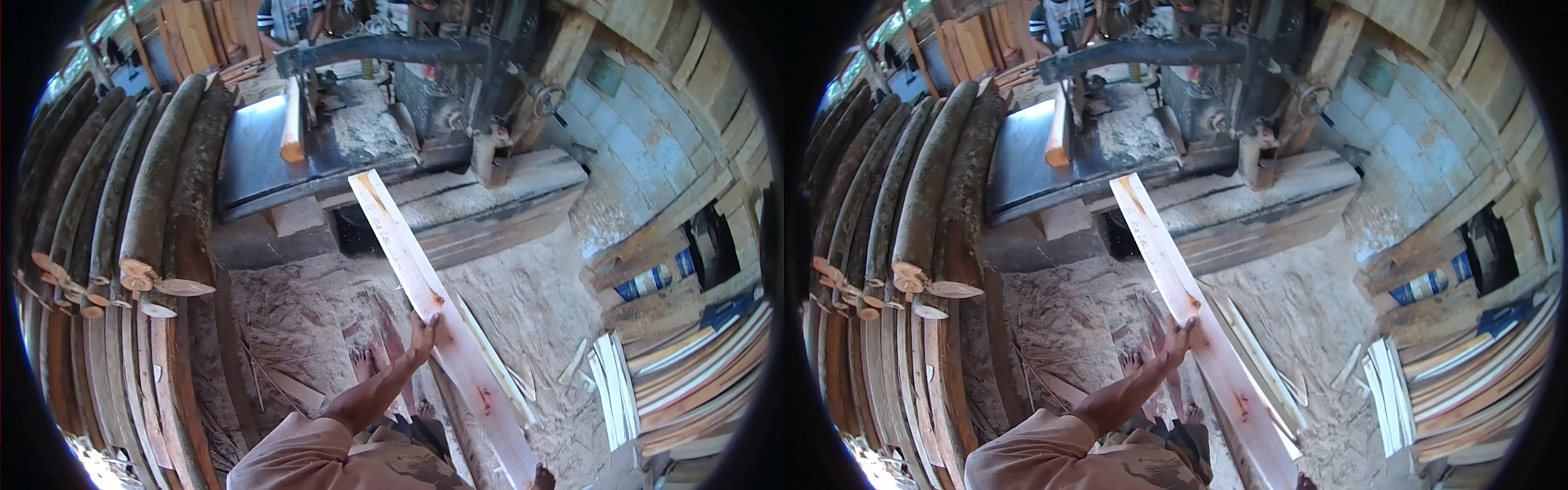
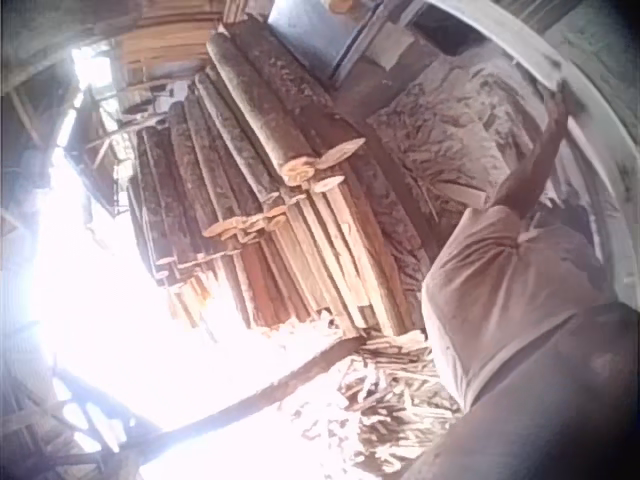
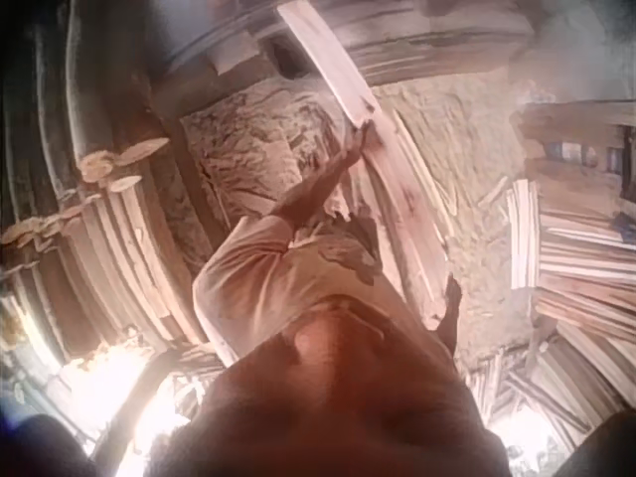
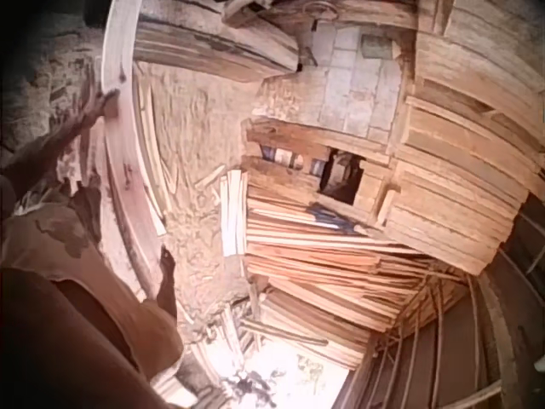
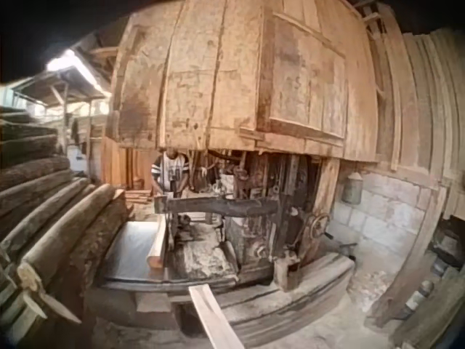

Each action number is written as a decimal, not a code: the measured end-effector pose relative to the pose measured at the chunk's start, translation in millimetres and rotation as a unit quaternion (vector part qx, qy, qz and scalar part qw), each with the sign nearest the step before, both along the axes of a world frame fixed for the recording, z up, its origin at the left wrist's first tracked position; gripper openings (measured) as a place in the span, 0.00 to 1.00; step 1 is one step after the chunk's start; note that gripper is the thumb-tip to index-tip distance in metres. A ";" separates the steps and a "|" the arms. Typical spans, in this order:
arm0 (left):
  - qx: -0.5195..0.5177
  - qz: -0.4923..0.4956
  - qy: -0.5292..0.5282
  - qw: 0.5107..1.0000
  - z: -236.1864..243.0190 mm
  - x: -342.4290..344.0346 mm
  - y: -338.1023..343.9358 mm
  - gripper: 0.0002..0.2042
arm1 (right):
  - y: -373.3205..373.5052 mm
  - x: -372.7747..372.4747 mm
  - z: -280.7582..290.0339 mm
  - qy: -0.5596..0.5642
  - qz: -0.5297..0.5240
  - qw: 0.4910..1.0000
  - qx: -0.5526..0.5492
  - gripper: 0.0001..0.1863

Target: The person lifts wood logs onto a band saw table and feeds them through the vertical blade to cut them into planks, then moves the resulting pieces of wood aside by hand.

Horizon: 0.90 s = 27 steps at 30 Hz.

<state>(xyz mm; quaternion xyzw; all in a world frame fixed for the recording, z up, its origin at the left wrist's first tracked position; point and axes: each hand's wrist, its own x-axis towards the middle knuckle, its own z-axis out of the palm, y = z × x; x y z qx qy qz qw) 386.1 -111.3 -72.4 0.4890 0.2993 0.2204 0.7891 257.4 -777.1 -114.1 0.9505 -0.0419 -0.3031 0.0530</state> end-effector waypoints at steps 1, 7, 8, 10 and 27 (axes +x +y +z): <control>-0.086 -0.086 -0.022 0.992 5.9 0.7 -26.1 0.28 | 48.6 23.2 73.0 0.016 -0.165 0.985 0.047 0.29; 0.257 -0.396 0.112 0.874 -51.8 -58.8 -66.4 0.18 | 69.2 121.0 36.0 -0.137 -0.383 0.852 0.329 0.21; 0.260 -0.402 0.162 0.863 -48.3 -80.5 -62.1 0.19 | 114.0 129.4 26.4 -0.095 -0.389 0.850 0.343 0.21; 0.286 -0.377 0.168 0.865 -76.7 -141.0 -44.5 0.19 | 178.2 121.2 -7.5 -0.022 -0.255 0.885 0.388 0.22; -0.137 0.269 0.424 0.854 -94.8 -381.1 156.3 0.18 | 675.7 211.7 -63.0 0.231 0.168 0.894 0.345 0.16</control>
